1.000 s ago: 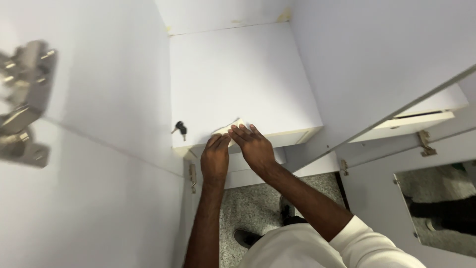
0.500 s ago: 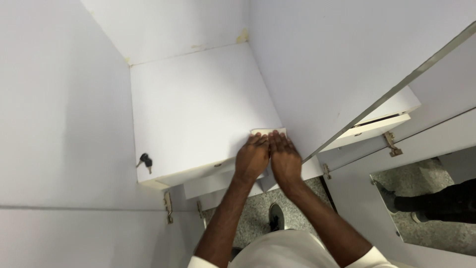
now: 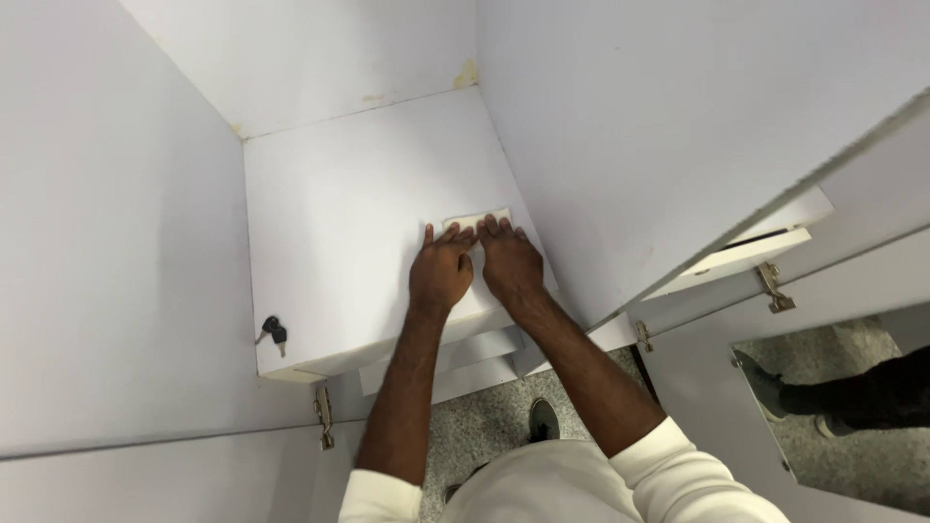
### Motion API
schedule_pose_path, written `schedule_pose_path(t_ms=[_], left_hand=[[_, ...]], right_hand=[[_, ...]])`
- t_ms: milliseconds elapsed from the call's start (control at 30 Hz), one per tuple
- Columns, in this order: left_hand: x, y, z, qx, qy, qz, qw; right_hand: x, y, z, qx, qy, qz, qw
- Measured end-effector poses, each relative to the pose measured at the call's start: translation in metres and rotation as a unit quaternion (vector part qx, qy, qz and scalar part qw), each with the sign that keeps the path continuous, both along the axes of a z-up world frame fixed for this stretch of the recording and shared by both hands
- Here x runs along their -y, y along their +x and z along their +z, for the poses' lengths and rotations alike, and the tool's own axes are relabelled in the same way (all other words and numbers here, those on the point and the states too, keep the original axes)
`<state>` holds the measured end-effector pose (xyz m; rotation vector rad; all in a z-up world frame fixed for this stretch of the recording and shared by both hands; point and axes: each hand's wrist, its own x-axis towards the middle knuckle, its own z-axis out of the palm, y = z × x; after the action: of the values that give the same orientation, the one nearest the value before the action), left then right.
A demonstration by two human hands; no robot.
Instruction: The person cleans the interior of a white cabinet and its drawers using a white cloth. They wipe the bottom and sides of the cabinet, then open a drawer to wipe its interior surfaces. The person also wipes the exterior front of the cabinet and the drawer face before closing it.
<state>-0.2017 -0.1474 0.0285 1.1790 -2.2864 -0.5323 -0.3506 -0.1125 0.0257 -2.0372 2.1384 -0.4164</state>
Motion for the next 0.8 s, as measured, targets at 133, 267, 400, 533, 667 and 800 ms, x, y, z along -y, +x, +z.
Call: schedule_pose_path(t_ms=[133, 267, 400, 533, 667, 800], left_hand=[[0.009, 0.007, -0.013, 0.009, -0.035, 0.001, 0.999], [-0.029, 0.051, -0.002, -0.031, -0.198, 0.097, 0.975], [-0.083, 0.138, -0.013, -0.076, -0.21, 0.436, 0.872], [-0.1, 0.188, -0.004, 0.009, -0.194, 0.49, 0.85], [-0.084, 0.203, -0.008, 0.094, -0.181, 0.506, 0.838], [-0.071, 0.208, -0.017, 0.13, -0.127, 0.531, 0.828]], right_hand=[[0.007, 0.002, -0.001, -0.004, 0.016, 0.015, 1.0], [0.004, 0.004, -0.008, -0.042, -0.027, 0.027, 0.998], [0.003, 0.014, -0.006, -0.059, -0.059, -0.009, 0.996], [-0.007, 0.016, -0.011, -0.036, -0.088, -0.016, 0.995], [-0.015, 0.022, 0.003, -0.077, -0.187, 0.005, 0.979], [-0.016, 0.02, -0.002, -0.094, -0.241, 0.017, 0.966]])
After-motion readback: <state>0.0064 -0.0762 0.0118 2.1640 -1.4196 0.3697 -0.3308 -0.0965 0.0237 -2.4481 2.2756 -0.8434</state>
